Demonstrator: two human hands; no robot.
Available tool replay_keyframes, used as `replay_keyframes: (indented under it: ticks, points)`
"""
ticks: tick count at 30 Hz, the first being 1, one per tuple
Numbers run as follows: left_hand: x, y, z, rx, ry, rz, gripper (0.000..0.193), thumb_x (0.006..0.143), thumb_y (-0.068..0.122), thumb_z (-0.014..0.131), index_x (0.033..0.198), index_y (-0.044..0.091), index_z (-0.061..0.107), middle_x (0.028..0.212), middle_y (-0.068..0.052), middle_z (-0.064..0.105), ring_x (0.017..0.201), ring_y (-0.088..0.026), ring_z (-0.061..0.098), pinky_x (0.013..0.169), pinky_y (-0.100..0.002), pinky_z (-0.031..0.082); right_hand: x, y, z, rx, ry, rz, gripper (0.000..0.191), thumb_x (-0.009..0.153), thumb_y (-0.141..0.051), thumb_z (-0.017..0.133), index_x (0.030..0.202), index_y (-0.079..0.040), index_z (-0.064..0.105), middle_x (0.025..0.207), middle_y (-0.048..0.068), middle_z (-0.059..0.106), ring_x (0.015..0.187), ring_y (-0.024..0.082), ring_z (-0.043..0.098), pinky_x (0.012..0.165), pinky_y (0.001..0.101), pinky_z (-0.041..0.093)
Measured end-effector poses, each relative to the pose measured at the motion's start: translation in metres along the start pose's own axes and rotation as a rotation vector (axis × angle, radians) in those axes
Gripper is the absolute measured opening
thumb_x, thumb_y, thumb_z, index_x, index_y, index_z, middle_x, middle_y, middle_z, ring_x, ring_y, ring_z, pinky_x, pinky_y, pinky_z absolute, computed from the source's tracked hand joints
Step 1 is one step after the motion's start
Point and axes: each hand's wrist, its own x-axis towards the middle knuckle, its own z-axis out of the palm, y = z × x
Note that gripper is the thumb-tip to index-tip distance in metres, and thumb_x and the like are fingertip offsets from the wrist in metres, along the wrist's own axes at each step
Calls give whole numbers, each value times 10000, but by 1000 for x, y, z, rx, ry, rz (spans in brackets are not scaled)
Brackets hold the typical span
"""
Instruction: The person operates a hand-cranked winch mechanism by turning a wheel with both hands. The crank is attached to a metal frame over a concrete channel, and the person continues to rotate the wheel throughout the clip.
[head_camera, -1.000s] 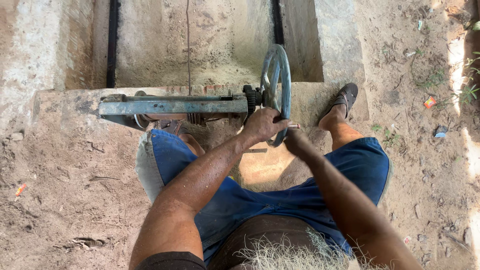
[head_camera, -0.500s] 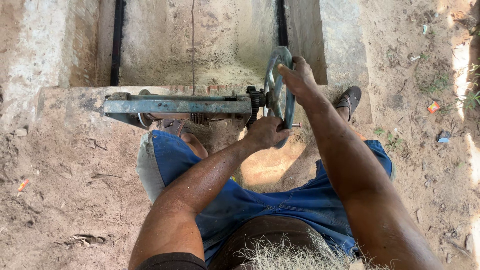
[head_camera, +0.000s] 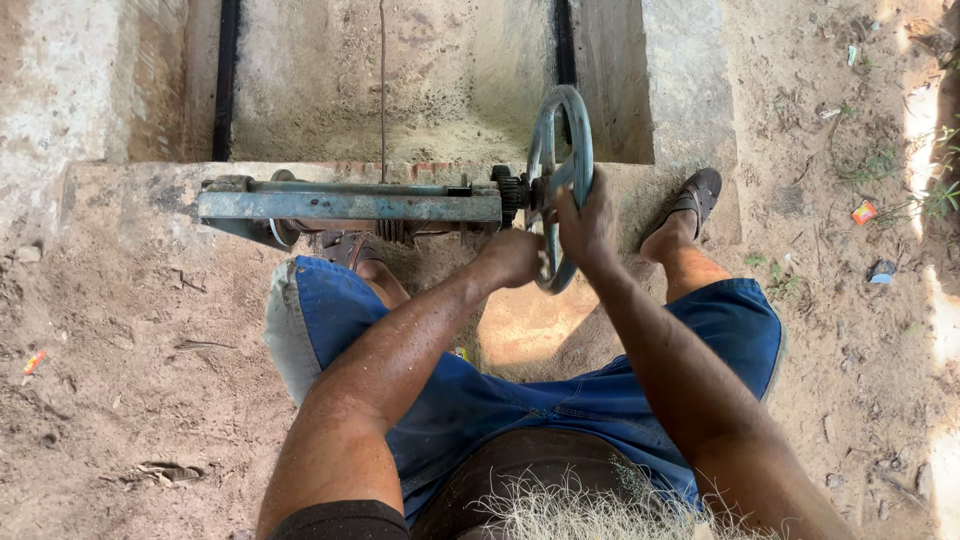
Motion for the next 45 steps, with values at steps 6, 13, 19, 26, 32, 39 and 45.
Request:
replay_keyframes:
  ticks: [6,13,19,26,32,39,45]
  points:
    - [4,7,-48,-260,213,-147,406,1060,458,507,1237,122,648,871,-48,717,591,-145,594,580,-358,563,-40,23,7,26,23,-100,324,1068,-203,570,1257,47,488,899,127,700,727,170,697,564,337,612]
    - [7,27,-65,-525,420,36,592,1017,583,494,1216,47,649,1010,-118,746,889,-214,736,761,-380,608,-72,14,9,182,-18,79,331,1021,-236,623,1164,50,535,751,54,659,615,136,621,569,310,543]
    - [12,29,-56,-604,429,129,712,991,634,529,1285,-9,606,1143,-217,712,1082,-301,714,907,-433,604,-87,39,17,378,-152,125,242,1008,-221,659,955,14,649,702,9,581,603,86,523,533,276,440]
    - [4,34,-53,-591,286,118,606,955,600,579,1145,35,687,1012,-115,764,906,-215,768,834,-392,643,-92,50,27,515,-209,110,291,999,-236,741,888,21,663,703,28,594,588,96,488,514,292,417]
    - [-1,35,-47,-467,230,113,436,968,507,622,1089,96,707,925,-69,772,850,-176,765,835,-386,613,-98,39,15,101,-300,514,318,941,-318,735,1020,-12,701,701,40,615,593,109,541,508,308,448]
    - [-2,29,-24,-332,155,89,432,994,506,596,1105,95,672,886,-52,727,771,-188,739,746,-375,635,-90,73,2,-280,-599,353,300,945,-173,674,1203,-21,655,922,110,717,715,160,675,604,326,613]
    - [-4,23,-13,-248,161,95,472,992,523,598,1099,72,684,886,-78,726,753,-201,728,724,-387,631,-13,72,-43,-555,-443,487,360,1108,-231,455,1414,-138,620,1082,179,778,767,290,688,602,390,584]
